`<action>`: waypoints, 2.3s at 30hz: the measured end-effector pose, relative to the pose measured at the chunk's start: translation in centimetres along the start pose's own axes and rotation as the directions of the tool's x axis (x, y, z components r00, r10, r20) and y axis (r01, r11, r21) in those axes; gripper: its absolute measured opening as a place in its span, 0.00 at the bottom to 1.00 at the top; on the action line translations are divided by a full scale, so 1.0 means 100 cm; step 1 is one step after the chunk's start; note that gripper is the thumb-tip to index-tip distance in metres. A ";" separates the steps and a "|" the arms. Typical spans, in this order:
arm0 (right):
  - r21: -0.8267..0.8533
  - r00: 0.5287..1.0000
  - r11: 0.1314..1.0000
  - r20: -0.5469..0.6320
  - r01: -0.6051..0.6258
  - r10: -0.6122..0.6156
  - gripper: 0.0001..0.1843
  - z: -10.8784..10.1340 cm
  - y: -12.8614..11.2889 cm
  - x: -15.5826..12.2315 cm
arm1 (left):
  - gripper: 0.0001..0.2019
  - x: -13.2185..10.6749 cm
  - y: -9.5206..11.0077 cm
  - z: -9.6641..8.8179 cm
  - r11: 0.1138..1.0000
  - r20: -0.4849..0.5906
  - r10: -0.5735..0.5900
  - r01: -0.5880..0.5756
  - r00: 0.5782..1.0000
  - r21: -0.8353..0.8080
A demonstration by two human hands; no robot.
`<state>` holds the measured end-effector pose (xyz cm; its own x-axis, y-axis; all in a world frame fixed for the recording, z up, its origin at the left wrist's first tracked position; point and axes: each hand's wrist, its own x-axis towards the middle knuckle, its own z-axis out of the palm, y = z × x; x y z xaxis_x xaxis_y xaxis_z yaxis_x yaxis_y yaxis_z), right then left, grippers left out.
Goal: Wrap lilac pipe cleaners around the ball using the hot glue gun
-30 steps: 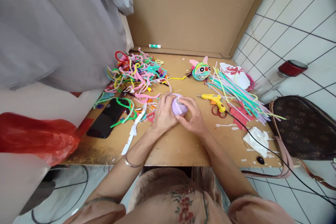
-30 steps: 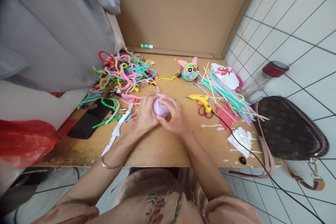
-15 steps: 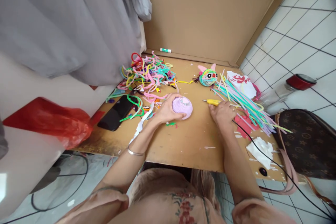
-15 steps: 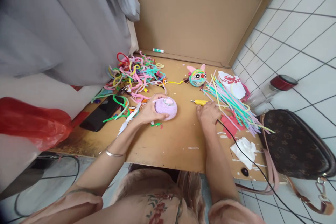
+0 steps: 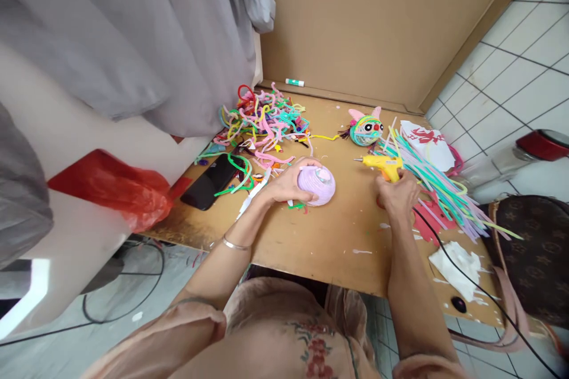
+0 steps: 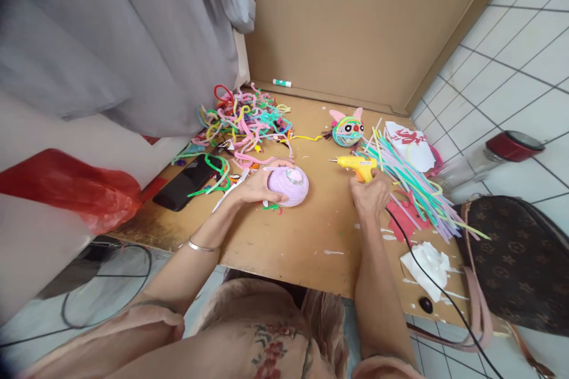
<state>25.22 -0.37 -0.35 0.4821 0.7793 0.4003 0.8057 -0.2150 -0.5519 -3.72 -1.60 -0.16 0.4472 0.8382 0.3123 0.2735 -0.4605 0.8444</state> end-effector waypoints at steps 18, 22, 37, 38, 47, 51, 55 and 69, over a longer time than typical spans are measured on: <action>0.161 0.789 0.782 -0.270 0.602 -0.551 0.06 0.002 -0.030 -0.037 | 0.35 -0.002 0.005 -0.007 1.000 0.086 -0.013 0.011 0.996 0.026; 0.129 0.755 0.755 -0.274 0.643 -0.596 0.06 0.003 -0.031 -0.037 | 0.36 -0.002 0.006 -0.006 1.000 0.086 0.005 -0.007 0.996 0.021; 0.088 0.743 0.750 -0.248 0.656 -0.621 0.06 -0.001 -0.032 -0.039 | 0.37 -0.001 0.006 -0.007 0.999 0.103 0.037 -0.039 0.994 0.016; 0.090 0.742 0.748 -0.248 0.658 -0.623 0.05 -0.002 -0.032 -0.039 | 0.37 -0.001 0.006 -0.007 0.999 0.104 0.039 -0.041 0.994 0.015; 0.111 0.731 0.733 -0.266 0.671 -0.629 0.04 -0.002 -0.032 -0.038 | 0.36 -0.002 0.007 -0.006 0.999 0.106 0.037 -0.038 0.994 0.009; 0.114 0.758 0.756 -0.224 0.644 -0.612 0.03 -0.003 -0.032 -0.039 | 0.37 -0.001 0.009 -0.006 1.000 0.103 0.022 -0.024 0.994 0.020; 0.121 0.773 0.769 -0.211 0.628 -0.599 0.03 -0.003 -0.031 -0.040 | 0.37 -0.001 0.008 -0.006 1.000 0.099 0.021 -0.023 0.995 0.020; 0.142 0.752 0.744 -0.244 0.653 -0.613 0.06 -0.003 -0.031 -0.040 | 0.37 0.000 0.008 -0.006 1.000 0.098 0.010 -0.013 0.995 0.025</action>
<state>20.86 -2.97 0.00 -0.0475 0.5742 0.8173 0.8656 0.4320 -0.2532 -4.00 -1.83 0.79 0.5313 0.8008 0.2766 0.2889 -0.4782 0.8294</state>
